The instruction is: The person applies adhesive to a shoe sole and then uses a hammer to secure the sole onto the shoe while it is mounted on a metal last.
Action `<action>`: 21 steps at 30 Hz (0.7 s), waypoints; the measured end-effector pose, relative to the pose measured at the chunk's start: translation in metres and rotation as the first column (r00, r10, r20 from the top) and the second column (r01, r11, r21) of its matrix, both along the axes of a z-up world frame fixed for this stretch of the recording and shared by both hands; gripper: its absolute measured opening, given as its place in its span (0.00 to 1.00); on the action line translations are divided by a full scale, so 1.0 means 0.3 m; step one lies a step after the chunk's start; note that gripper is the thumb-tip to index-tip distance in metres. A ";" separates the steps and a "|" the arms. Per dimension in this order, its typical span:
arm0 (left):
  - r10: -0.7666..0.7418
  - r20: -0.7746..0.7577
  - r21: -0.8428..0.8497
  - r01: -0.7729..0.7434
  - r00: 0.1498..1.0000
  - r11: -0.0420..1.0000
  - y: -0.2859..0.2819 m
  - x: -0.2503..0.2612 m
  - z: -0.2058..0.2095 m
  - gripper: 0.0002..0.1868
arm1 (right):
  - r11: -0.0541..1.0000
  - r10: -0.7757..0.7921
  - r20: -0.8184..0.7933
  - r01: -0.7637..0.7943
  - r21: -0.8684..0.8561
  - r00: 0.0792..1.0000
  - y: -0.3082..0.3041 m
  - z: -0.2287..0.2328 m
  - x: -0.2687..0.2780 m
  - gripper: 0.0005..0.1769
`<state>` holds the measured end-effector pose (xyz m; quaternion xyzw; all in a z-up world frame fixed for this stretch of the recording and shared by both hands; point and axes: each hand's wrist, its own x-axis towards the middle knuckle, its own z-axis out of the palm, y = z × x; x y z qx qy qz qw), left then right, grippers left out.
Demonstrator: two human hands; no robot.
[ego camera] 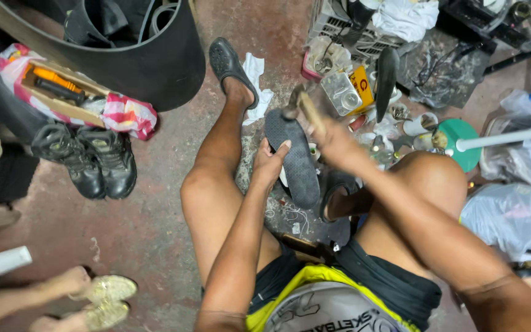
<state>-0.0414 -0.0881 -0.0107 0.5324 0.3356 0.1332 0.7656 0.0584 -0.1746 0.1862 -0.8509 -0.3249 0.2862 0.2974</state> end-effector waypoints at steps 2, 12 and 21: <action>-0.049 -0.141 0.134 0.068 0.989 0.989 0.003 -0.008 -0.018 0.27 | 0.997 0.050 0.138 -0.058 0.057 0.989 -0.059 -0.056 0.062 0.18; -0.025 0.015 0.002 0.025 1.000 1.000 -0.004 -0.006 -0.033 0.27 | 0.956 -0.020 0.065 0.039 -0.290 0.998 -0.036 -0.131 0.110 0.23; -0.016 0.027 0.006 0.016 0.999 1.000 -0.026 -0.006 -0.054 0.31 | 0.932 -0.264 0.034 0.246 0.268 0.964 -0.039 -0.139 0.144 0.22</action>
